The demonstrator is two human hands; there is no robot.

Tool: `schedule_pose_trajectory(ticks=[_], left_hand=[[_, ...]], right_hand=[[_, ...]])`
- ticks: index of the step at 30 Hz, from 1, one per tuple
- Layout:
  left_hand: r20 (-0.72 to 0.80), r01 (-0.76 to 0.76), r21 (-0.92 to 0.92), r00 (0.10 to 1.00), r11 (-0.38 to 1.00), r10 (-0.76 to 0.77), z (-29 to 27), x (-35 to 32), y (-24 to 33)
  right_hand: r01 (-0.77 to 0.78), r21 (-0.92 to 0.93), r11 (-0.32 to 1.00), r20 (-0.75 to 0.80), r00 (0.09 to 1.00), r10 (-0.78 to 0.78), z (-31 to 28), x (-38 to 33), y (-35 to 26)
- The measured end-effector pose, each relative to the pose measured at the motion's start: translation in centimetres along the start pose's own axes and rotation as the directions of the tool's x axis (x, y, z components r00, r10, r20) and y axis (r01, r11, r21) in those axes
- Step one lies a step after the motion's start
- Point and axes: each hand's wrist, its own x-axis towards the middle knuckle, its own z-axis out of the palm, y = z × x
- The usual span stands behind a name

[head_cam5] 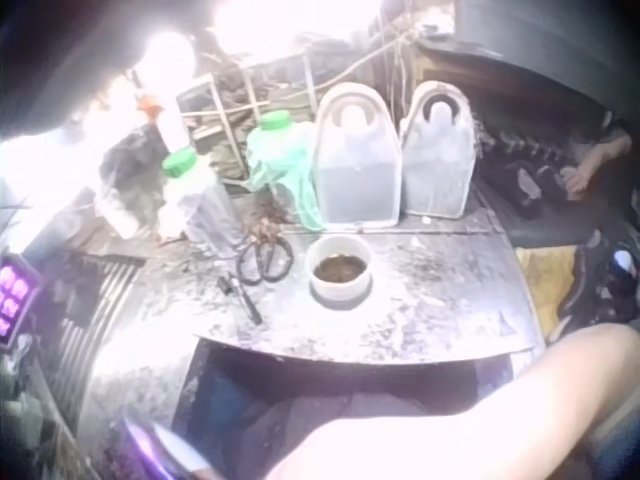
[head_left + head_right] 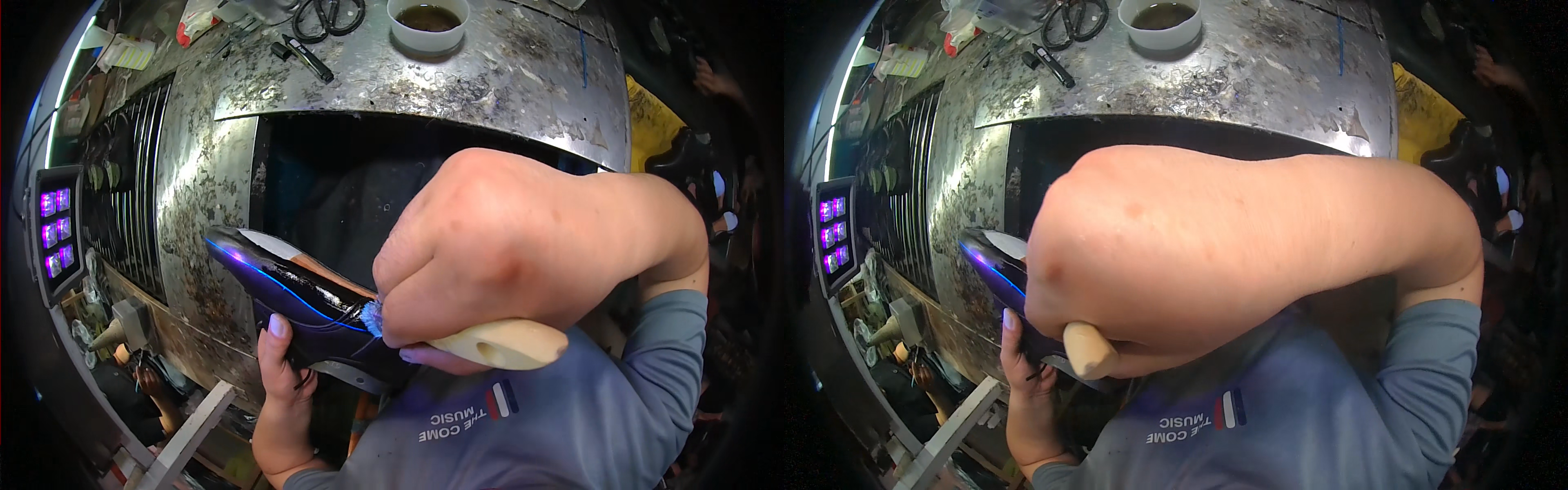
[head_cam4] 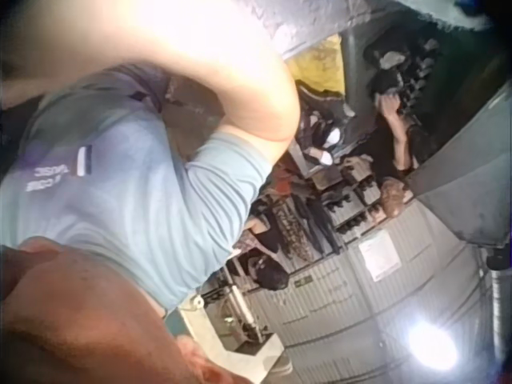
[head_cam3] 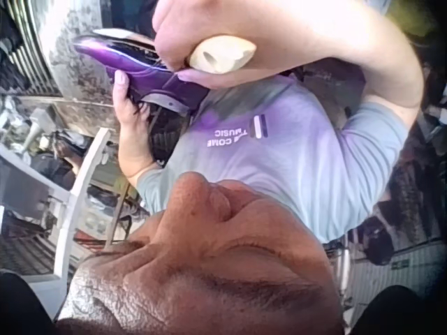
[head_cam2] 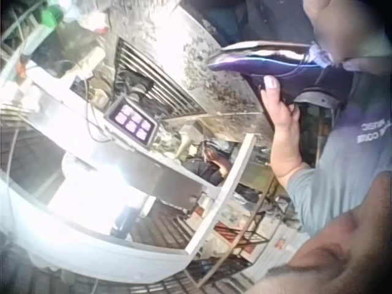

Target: The person holds a black high-heeled shoe and uses a small brush to apply a dark liquid from a white bowl onto the shoe's surface. The person repeatedly dips the brush into the bowl and paints the shoe, focusing on the upper and heel areas. The shoe is rotated and repositioned frequently to access different sections.

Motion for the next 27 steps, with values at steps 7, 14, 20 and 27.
schedule_pose_trajectory(ticks=[7, 14, 20, 27], left_hand=[[-0.056, 0.023, -0.114, 0.998, 0.993, -0.030, -0.6, 0.4, -1.3], [-0.065, 0.020, -0.364, 0.997, 0.931, -0.046, 1.0, 1.3, -2.3], [-0.040, -0.005, -0.449, 0.999, 0.894, -0.014, 0.8, 2.1, -3.5], [0.035, 0.005, -0.517, 0.999, 0.856, 0.015, 0.1, 3.1, -4.8]], right_hand=[[0.027, 0.107, 0.994, -0.111, 0.994, -0.015, -0.5, 0.2, -0.4], [0.068, -0.004, 0.998, -0.152, 0.986, -0.068, -0.2, 0.1, 0.1], [-0.030, -0.092, 0.995, -0.039, 0.999, 0.027, -2.1, 0.9, -1.7], [0.000, -0.156, 0.988, 0.012, 1.000, 0.002, -3.0, 1.0, -2.1]])
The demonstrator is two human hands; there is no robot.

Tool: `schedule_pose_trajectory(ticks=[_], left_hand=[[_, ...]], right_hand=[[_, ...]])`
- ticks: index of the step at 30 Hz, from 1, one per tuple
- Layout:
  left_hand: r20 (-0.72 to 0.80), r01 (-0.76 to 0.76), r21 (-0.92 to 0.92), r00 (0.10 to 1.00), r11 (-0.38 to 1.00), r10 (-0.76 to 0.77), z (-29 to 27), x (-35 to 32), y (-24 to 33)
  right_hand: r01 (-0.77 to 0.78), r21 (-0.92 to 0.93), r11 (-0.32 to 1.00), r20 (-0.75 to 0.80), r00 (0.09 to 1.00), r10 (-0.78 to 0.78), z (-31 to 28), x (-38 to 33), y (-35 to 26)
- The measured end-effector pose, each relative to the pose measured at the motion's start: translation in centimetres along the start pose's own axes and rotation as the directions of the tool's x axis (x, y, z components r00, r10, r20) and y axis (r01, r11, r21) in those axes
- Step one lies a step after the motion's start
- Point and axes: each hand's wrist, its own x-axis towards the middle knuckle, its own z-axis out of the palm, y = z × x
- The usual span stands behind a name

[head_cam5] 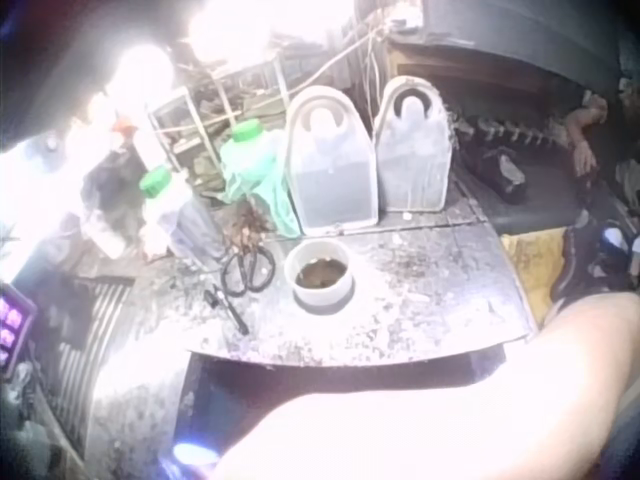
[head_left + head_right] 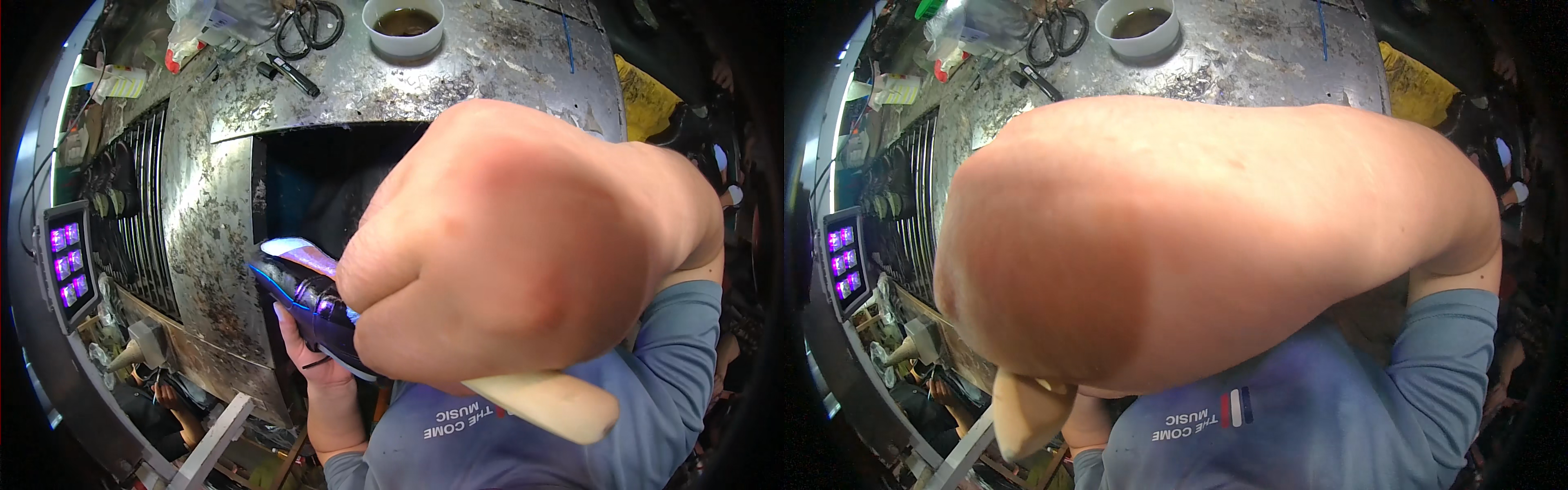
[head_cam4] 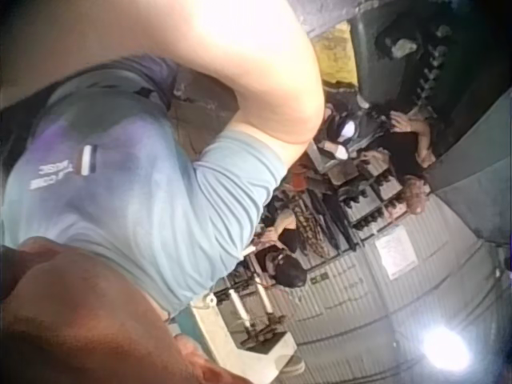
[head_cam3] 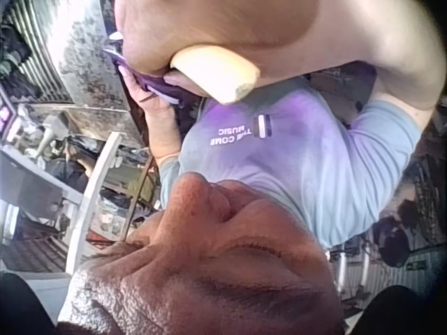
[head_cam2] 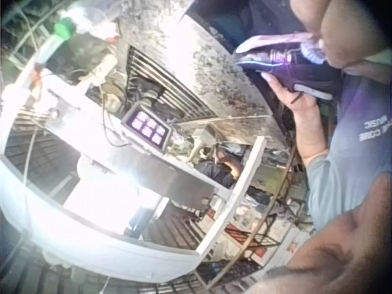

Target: The person holds a black high-heeled shoe and uses a small brush to apply a dark liquid from a white bowl onto the shoe's surface. The person repeatedly dips the brush into the bowl and paints the shoe, focusing on the upper and heel areas. The shoe is rotated and repositioned frequently to access different sections.

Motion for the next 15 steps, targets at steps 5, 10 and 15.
schedule_pose_trajectory(ticks=[5, 10, 15], left_hand=[[0.031, 0.040, -0.064, 0.999, 0.997, -0.039, 0.8, 0.3, -0.7], [-0.038, 0.089, -0.021, 0.995, 0.996, -0.090, 1.3, 0.8, -1.3], [-0.054, 0.132, -0.047, 0.989, 0.990, -0.135, 1.4, 1.1, -2.4]], right_hand=[[0.019, 0.016, 1.000, -0.006, 1.000, -0.019, -0.3, 0.1, -0.3], [0.026, 0.028, 0.999, -0.014, 1.000, -0.025, -0.6, 0.2, -0.4], [0.036, 0.033, 0.999, -0.028, 0.999, -0.035, -0.8, 0.3, -0.5]])
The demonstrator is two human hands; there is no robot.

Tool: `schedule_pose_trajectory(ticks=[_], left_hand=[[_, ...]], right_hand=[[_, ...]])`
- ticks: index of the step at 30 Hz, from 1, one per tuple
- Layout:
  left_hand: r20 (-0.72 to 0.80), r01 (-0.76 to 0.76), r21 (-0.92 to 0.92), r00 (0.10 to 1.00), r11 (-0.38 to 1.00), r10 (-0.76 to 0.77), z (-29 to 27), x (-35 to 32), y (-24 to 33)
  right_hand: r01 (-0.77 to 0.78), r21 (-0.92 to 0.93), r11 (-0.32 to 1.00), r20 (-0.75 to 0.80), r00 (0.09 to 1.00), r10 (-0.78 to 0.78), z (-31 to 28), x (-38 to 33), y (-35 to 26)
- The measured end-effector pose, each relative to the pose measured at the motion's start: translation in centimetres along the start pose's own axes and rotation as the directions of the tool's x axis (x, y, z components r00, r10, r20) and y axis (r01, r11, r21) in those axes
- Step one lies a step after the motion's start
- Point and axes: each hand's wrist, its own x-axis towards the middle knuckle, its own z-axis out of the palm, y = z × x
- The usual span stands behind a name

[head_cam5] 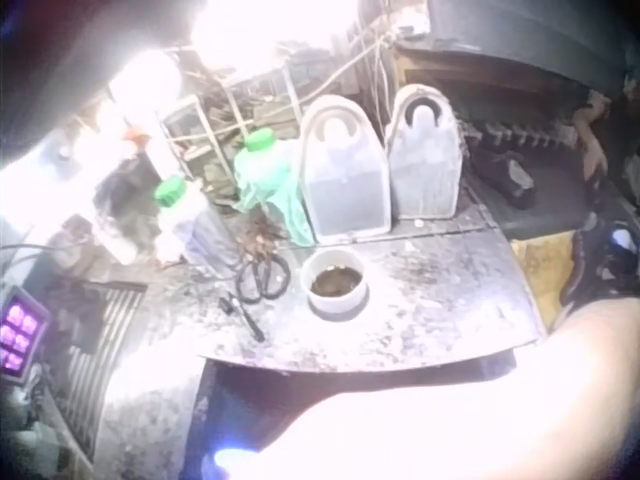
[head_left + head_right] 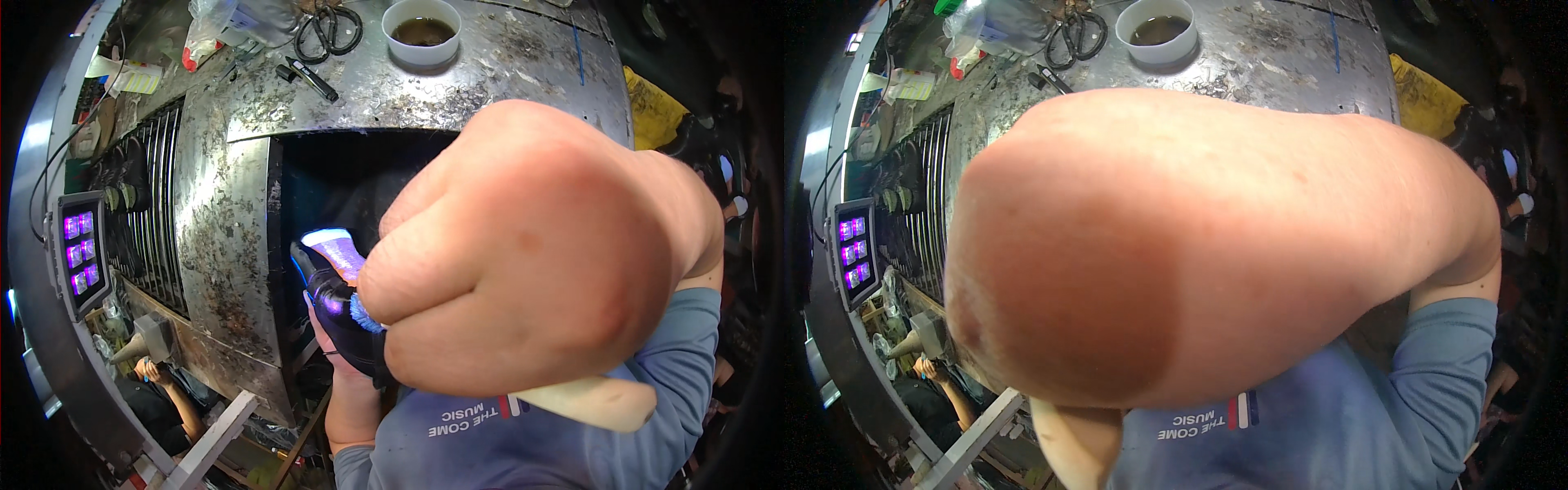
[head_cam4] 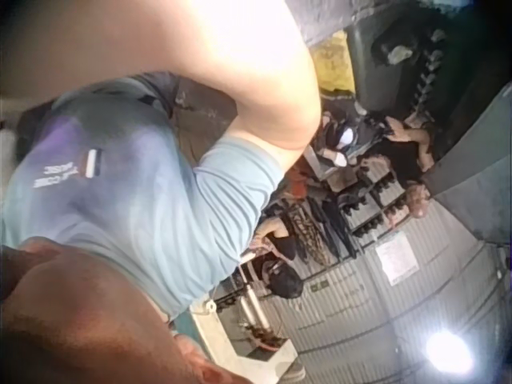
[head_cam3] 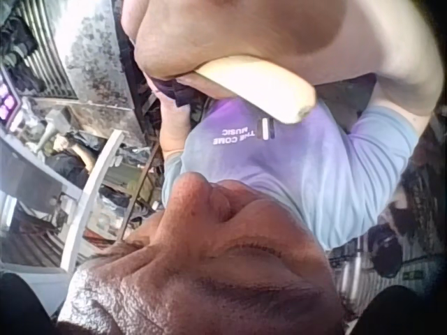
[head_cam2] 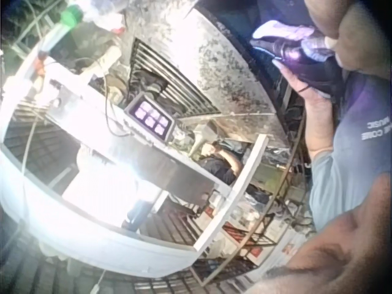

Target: The person holds a black high-heeled shoe and uses a small brush to apply a dark liquid from a white bowl onto the shoe's surface. The person repeatedly dips the brush into the bowl and paints the shoe, focusing on the upper and heel areas. The shoe is rotated and repositioned frequently to access different sections.

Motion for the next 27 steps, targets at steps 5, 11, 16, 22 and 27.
schedule_pose_trajectory(ticks=[5, 11, 16, 22, 27], left_hand=[[0.052, 0.083, -0.139, 0.996, 0.987, -0.076, -0.1, 0.6, -1.3], [0.187, 0.327, -0.428, 0.944, 0.843, -0.271, -0.4, 0.1, -2.1], [0.300, 0.492, -0.548, 0.871, 0.677, -0.390, -0.8, 0.6, -3.1], [0.389, 0.574, -0.589, 0.818, 0.569, -0.423, -0.7, 1.4, -4.0], [0.391, 0.570, -0.628, 0.820, 0.530, -0.417, -0.1, 0.9, -4.4]], right_hand=[[0.006, 0.001, 1.000, -0.032, 0.999, -0.006, -0.3, 0.0, -0.2], [0.005, -0.019, 1.000, -0.135, 0.991, -0.008, -1.5, 0.3, 0.1], [-0.167, -0.388, 0.906, -0.256, 0.964, 0.068, -2.8, -2.3, 3.0], [-0.561, -0.291, 0.775, -0.497, 0.781, 0.379, -4.5, -5.6, 6.3], [-0.612, -0.450, 0.650, -0.537, 0.767, 0.351, -5.6, -5.9, 10.6]])
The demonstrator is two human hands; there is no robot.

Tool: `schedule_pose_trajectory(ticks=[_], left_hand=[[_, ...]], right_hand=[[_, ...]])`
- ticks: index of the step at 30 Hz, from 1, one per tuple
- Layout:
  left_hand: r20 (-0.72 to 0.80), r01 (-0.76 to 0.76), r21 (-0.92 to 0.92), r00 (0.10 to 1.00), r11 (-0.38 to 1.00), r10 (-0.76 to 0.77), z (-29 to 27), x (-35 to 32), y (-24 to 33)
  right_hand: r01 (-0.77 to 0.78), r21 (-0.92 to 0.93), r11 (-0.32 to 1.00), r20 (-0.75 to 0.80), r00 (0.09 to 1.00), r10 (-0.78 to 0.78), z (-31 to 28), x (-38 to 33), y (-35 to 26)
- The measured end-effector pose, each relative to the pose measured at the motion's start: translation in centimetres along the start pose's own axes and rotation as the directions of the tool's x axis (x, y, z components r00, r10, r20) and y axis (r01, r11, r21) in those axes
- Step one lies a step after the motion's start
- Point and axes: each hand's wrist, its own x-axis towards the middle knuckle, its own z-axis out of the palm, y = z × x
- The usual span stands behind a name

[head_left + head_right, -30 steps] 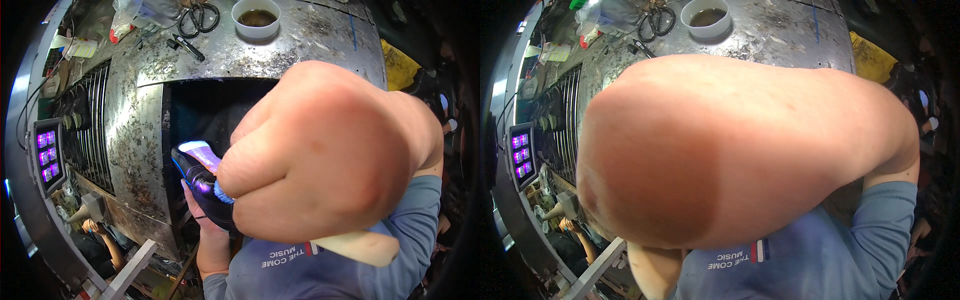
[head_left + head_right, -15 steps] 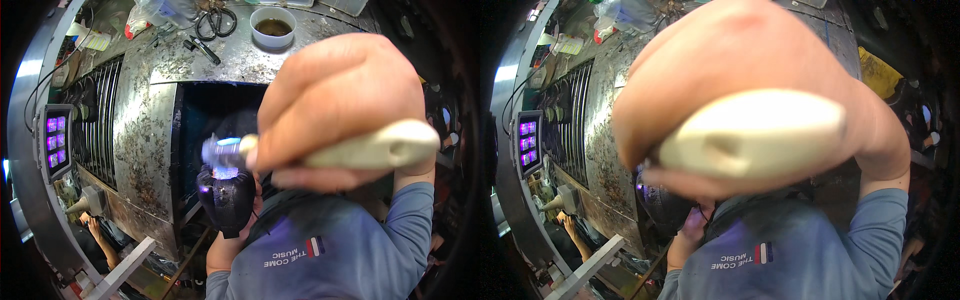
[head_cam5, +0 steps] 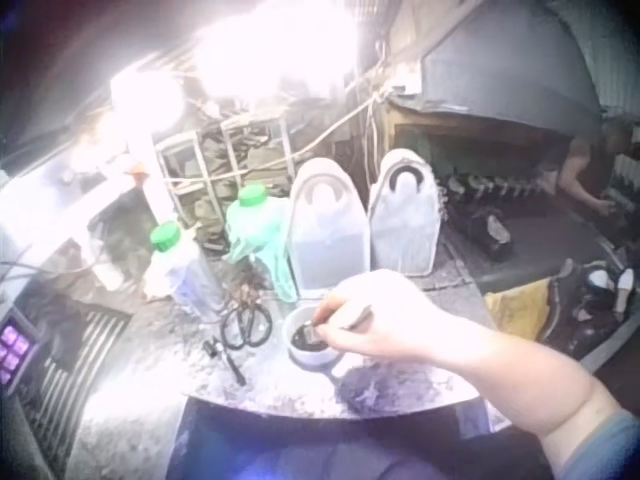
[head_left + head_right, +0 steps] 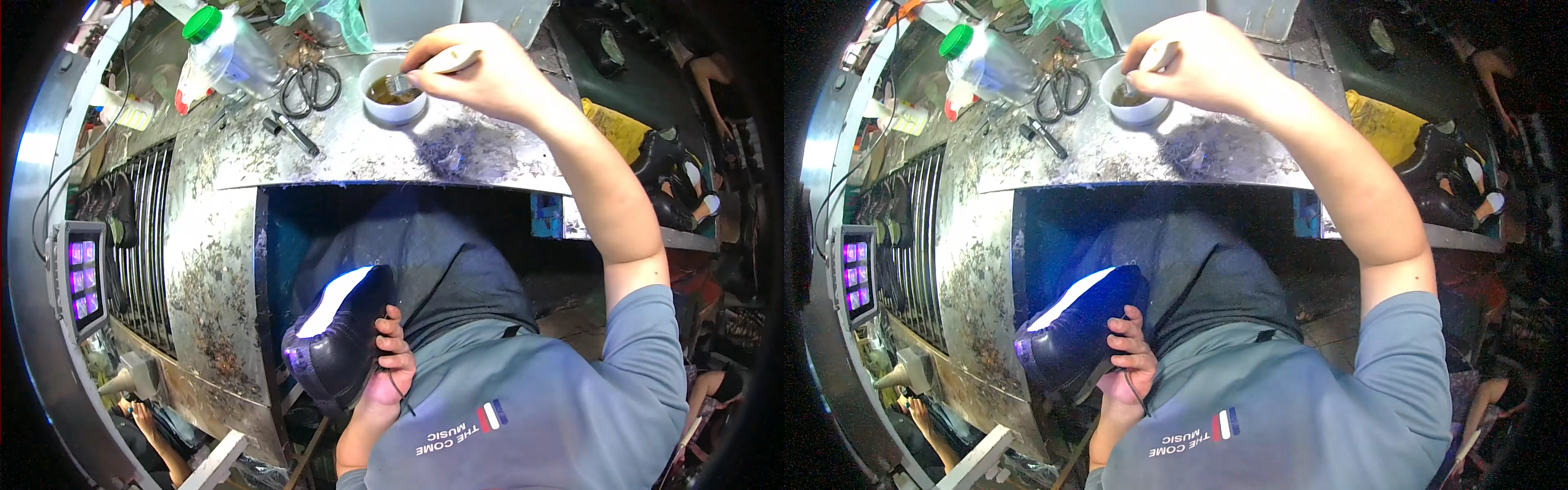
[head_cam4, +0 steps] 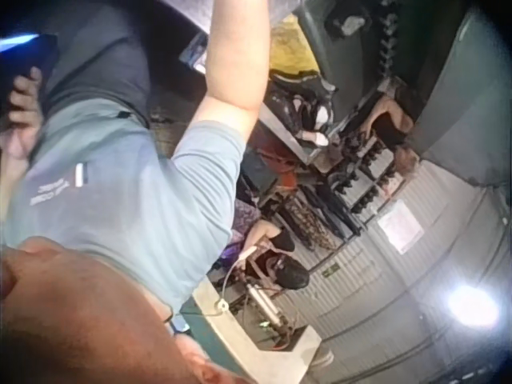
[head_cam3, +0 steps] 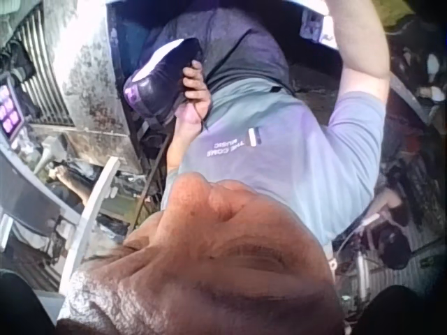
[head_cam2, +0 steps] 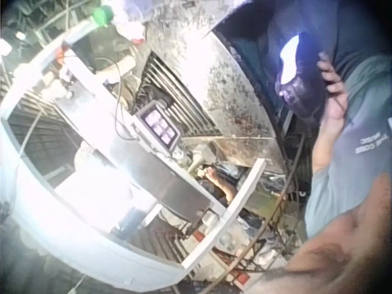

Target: The person holds a black high-heeled shoe and uses a small brush to apply a dark liquid from a white bowl onto the shoe's surface. The person repeatedly dips the brush into the bowl and paints the shoe, focusing on the upper and heel areas. The shoe is rotated and repositioned frequently to access different sections.

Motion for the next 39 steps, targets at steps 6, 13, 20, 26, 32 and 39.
schedule_pose_trajectory(ticks=[6, 13, 20, 26, 32, 39], left_hand=[[0.054, 0.016, -0.024, 0.998, 1.000, -0.014, 0.3, 0.8, -0.6], [0.119, -0.064, -0.092, 0.990, 0.994, 0.075, 0.5, 0.1, -0.4], [0.161, -0.042, -0.122, 0.985, 0.992, 0.061, 0.5, -0.2, 0.1], [0.159, -0.035, -0.125, 0.986, 0.992, 0.055, 0.5, -0.2, 0.2], [0.170, -0.014, -0.125, 0.985, 0.992, 0.036, 0.3, -0.3, 0.1], [0.154, -0.042, -0.136, 0.986, 0.990, 0.062, 0.2, -0.3, -0.3]], right_hand=[[-0.077, -0.358, 0.931, 0.146, 0.980, 0.137, 4.2, 1.7, 2.7], [-0.050, -0.116, 0.992, 0.026, 0.998, 0.053, 1.1, 2.2, 1.2], [-0.011, -0.153, 0.988, 0.171, 0.985, 0.038, 1.4, 1.2, 2.1], [-0.004, 0.060, 0.998, 0.017, 1.000, 0.003, 0.6, 1.1, 1.3], [-0.018, 0.186, 0.982, -0.009, 1.000, 0.020, 0.6, 0.5, -1.6], [0.501, 0.478, 0.722, -0.076, 0.842, -0.534, 2.8, 0.2, -11.5]])
